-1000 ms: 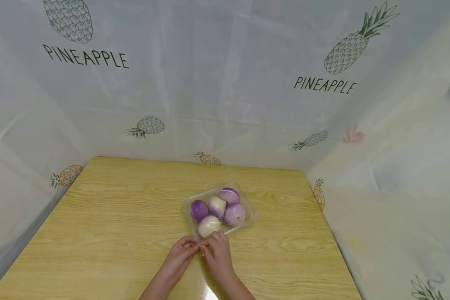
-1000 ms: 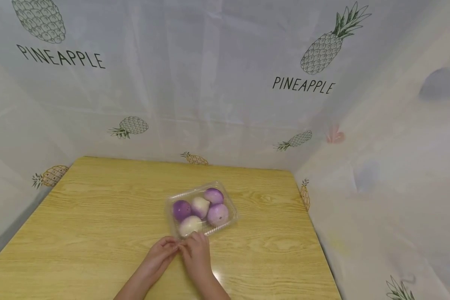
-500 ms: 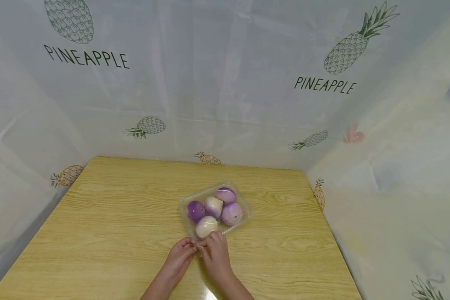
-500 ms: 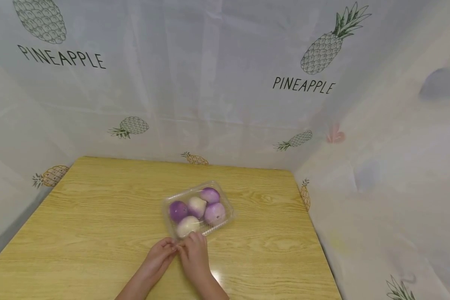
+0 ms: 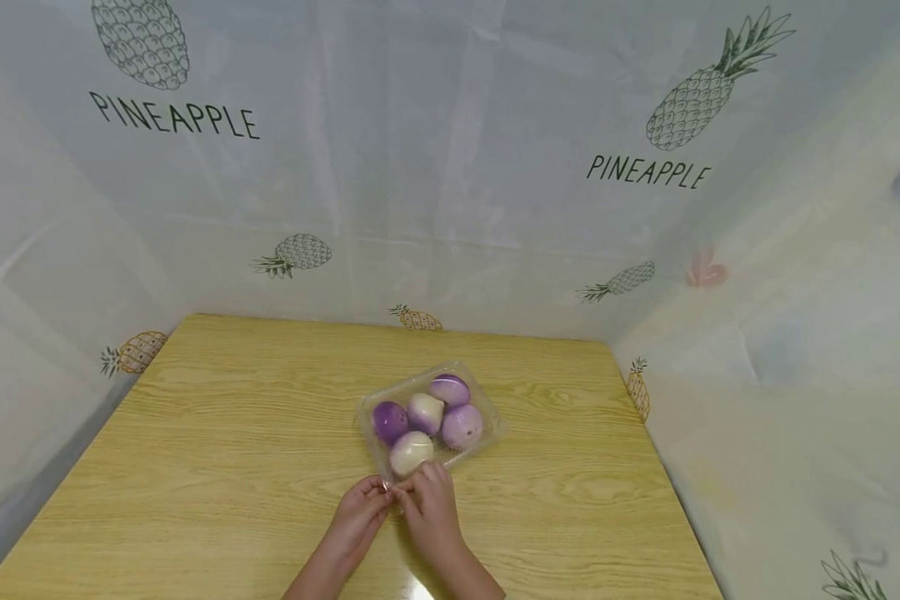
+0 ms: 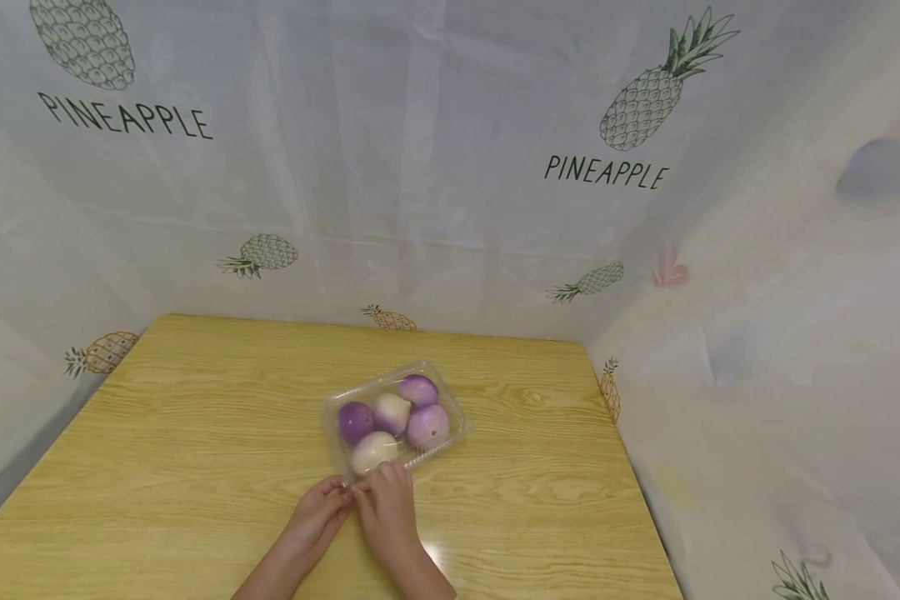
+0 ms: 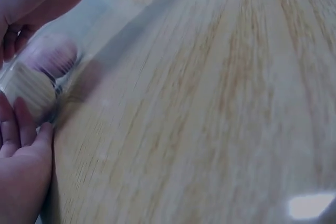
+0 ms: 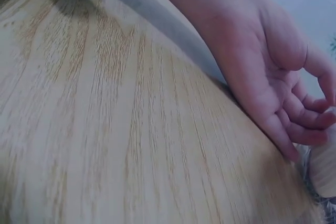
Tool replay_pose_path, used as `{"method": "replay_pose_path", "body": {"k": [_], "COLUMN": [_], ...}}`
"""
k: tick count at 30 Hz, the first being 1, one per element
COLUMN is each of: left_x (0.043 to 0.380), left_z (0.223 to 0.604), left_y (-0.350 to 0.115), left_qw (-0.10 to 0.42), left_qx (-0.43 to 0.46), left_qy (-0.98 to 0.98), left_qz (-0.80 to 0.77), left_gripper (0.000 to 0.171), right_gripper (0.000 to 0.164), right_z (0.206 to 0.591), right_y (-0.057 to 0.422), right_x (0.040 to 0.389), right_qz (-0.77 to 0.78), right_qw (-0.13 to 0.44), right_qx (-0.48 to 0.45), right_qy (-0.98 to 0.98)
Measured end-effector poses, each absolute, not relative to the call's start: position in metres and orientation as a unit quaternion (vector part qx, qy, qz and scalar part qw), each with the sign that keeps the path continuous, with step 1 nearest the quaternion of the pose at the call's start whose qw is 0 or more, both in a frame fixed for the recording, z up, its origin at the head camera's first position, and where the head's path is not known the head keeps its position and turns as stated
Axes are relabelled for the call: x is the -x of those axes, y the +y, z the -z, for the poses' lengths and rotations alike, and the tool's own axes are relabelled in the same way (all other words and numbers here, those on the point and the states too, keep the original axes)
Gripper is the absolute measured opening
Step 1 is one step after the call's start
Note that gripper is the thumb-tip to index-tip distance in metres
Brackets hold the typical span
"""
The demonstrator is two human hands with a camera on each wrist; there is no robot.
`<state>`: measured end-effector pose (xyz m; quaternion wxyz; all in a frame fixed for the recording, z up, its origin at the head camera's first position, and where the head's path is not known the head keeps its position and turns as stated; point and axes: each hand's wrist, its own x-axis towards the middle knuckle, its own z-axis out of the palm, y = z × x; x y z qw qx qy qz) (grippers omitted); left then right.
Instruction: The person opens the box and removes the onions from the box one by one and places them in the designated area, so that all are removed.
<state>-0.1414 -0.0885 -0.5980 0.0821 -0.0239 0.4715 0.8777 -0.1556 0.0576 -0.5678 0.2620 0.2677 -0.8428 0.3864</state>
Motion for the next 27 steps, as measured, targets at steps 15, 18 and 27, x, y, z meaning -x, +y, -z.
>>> {"method": "replay_pose_path", "body": {"k": [15, 18, 27], "left_x": [0.142, 0.142, 0.140], "left_z": [0.586, 0.583, 0.574], "left_y": [-0.092, -0.096, -0.122], "left_qw": [0.068, 0.067, 0.062], "left_qx": [0.120, 0.129, 0.129], "left_qy": [0.500, 0.504, 0.542], "left_qz": [-0.855, -0.852, -0.828], "left_gripper": [0.023, 0.031, 0.047], "right_gripper": [0.021, 0.018, 0.016], "right_z": [0.555, 0.555, 0.559], "right_y": [0.096, 0.105, 0.127], "right_x": [0.160, 0.159, 0.158], "right_qz": [-0.466, -0.472, -0.486], "right_qw": [0.244, 0.230, 0.218], "right_qx": [-0.218, -0.180, -0.103], "right_qy": [-0.822, -0.832, -0.840]}}
